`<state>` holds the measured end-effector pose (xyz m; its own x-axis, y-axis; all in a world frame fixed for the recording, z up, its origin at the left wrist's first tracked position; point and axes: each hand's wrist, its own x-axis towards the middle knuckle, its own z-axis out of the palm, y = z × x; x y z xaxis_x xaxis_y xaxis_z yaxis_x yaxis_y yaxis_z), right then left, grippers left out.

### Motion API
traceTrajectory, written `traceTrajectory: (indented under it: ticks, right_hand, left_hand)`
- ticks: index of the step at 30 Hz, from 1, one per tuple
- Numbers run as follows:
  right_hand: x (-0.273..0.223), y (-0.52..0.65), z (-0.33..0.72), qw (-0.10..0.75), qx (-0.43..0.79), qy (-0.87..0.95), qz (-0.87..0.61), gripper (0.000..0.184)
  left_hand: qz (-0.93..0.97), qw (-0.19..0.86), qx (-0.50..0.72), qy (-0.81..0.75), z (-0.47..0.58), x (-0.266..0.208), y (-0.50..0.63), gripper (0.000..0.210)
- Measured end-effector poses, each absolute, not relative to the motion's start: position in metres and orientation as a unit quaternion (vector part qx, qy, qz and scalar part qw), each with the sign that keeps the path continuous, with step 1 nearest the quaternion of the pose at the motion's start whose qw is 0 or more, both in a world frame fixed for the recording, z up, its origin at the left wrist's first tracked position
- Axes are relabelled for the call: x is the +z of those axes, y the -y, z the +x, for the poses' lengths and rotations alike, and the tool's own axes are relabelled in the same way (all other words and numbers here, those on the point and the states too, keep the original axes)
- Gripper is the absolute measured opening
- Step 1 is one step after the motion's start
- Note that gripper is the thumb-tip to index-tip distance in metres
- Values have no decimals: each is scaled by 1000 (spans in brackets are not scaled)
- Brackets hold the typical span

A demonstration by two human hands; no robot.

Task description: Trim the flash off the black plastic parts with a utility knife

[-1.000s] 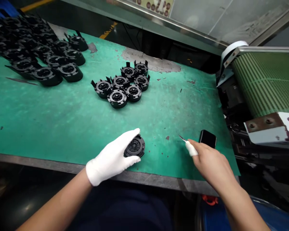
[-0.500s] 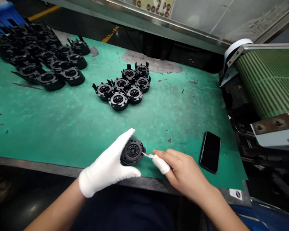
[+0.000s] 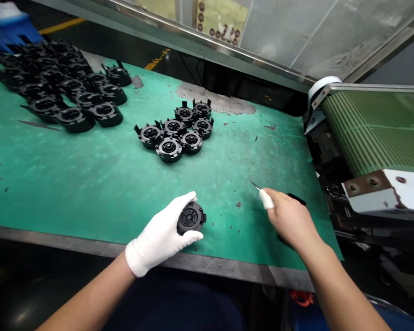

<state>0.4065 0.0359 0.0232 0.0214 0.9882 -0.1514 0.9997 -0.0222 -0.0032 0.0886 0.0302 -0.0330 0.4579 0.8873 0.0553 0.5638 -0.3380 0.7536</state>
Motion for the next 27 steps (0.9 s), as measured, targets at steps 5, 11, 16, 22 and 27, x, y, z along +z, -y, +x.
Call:
traceTrajectory:
  ticks: [5,11,16,22,27]
  right_hand:
    - [22,-2,381,-88,-193,-761,613,42]
    - [19,16,360,-79,-280,-778,558,44]
    - [16,8,353,-66,-295,-786,539,46]
    - [16,-4,329,-39,-269,-808,523,37]
    - [17,-8,321,-7,-238,-819,522,33]
  left_hand:
    - [780,336,240,-471,87,-33,-27,93]
    - [767,394,202,-465,67,-21,-30,104]
    - [782,410,145,-446,47,-3,-38,91]
    - [760,309,242,-518,71,-10,-20,106]
    - [737,284,290,-541,91,-24,-12,90]
